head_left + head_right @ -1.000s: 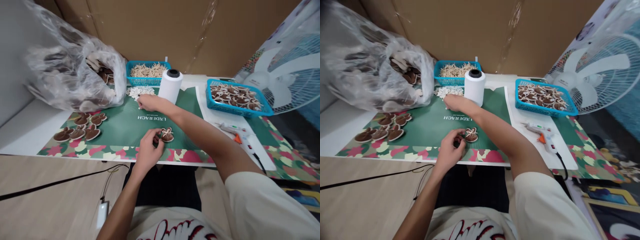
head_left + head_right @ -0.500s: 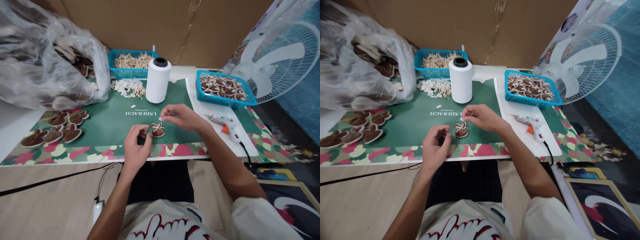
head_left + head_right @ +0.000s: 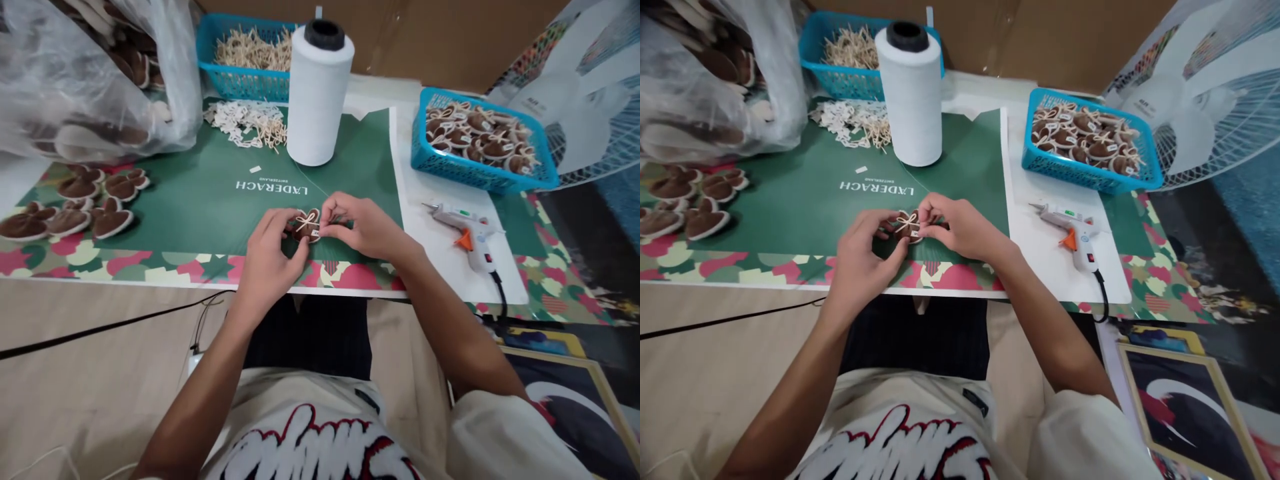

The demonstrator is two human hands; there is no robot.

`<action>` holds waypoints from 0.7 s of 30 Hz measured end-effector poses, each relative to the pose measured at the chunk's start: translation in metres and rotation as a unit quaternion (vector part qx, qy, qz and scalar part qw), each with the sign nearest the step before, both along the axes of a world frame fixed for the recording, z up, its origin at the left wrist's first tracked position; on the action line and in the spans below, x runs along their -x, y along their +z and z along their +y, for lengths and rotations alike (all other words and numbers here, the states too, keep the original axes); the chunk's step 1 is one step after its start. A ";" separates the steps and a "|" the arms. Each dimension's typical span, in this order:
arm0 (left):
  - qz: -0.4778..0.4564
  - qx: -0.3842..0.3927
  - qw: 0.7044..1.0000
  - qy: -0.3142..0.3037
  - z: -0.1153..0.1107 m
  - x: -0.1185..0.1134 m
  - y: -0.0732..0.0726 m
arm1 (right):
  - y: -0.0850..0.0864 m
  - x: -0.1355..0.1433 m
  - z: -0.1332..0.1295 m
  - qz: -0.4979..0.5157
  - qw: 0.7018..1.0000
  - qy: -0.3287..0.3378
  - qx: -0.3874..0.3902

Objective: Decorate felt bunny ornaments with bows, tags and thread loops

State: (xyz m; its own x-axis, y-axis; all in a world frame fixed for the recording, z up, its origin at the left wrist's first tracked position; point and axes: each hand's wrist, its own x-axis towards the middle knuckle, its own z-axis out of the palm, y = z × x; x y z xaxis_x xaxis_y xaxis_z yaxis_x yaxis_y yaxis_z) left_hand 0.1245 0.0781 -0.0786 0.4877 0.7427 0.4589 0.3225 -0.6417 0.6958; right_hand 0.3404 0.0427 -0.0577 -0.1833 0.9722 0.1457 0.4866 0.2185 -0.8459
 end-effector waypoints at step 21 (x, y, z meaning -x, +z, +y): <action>0.007 0.031 0.998 0.053 0.000 -0.016 0.004 | -0.014 0.011 -0.037 0.121 0.967 -0.208 -0.082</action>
State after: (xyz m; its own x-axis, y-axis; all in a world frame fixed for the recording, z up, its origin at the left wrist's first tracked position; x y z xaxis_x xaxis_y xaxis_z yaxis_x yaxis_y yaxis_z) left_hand 0.1401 0.0782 -0.0743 0.4106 0.8174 0.4041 0.3968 -0.5592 0.7279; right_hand 0.3295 0.0060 -0.0715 0.2783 0.9145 0.2938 0.3525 0.1873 -0.9169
